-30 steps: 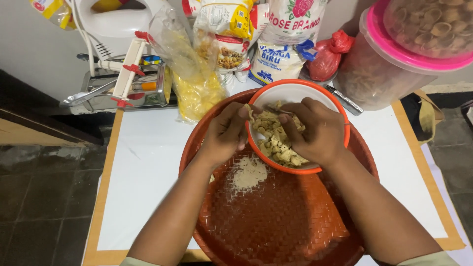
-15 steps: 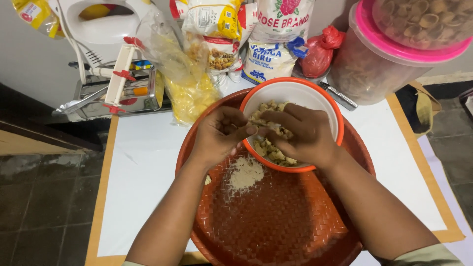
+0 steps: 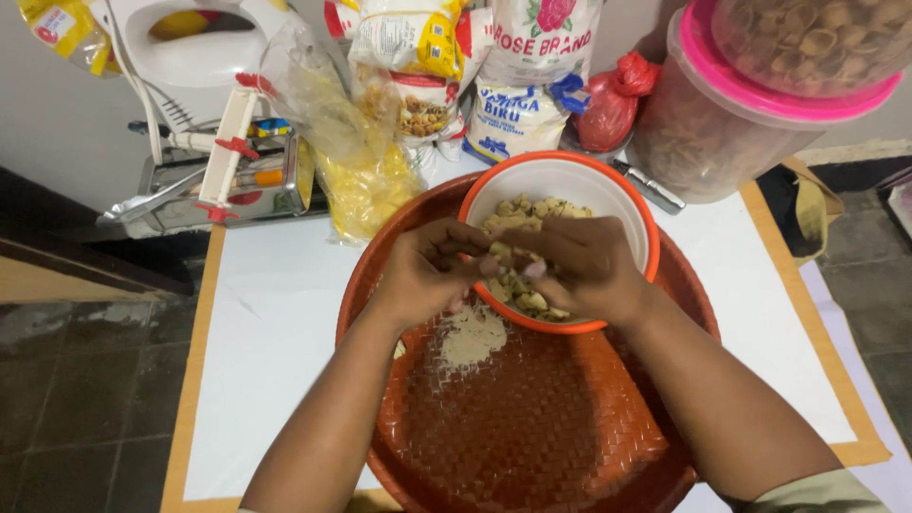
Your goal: Shaping small pieces of dough into cookies using a fork to create a pattern
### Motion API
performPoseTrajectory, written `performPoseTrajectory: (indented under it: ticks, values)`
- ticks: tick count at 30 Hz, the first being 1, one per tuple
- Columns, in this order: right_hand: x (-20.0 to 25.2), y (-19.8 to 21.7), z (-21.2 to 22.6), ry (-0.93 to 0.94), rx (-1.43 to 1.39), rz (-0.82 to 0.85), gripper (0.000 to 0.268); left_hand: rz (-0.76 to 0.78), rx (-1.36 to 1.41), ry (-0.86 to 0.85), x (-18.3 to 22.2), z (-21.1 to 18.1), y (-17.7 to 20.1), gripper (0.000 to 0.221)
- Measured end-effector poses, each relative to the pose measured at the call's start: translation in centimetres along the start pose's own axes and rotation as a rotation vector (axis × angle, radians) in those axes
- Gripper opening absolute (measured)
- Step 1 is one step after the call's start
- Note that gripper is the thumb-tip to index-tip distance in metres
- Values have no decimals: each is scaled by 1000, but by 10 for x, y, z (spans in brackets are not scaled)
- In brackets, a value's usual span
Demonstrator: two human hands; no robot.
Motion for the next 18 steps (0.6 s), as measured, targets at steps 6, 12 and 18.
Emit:
performPoseTrajectory:
  ticks: [6, 12, 18]
  values:
    - [-11, -1, 12, 74, -88, 34, 41, 45, -2, 37, 2, -19, -11, 41]
    - [-5, 5, 0, -57, -147, -32, 41, -48, -83, 9, 0, -24, -3, 29]
    - [8, 12, -26, -253, 232, -22, 40, -179, -143, 39, -4, 0, 17, 15]
Point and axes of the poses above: each hand's wrist, its own x-axis away from the middle knuckle, its own y-axis out of the back of the hand, z = x × y, the point moved 7 cm from there along -x, towards the middle knuckle, and after that the axes turned 2 degrees about -x, right-handed, at the moved point
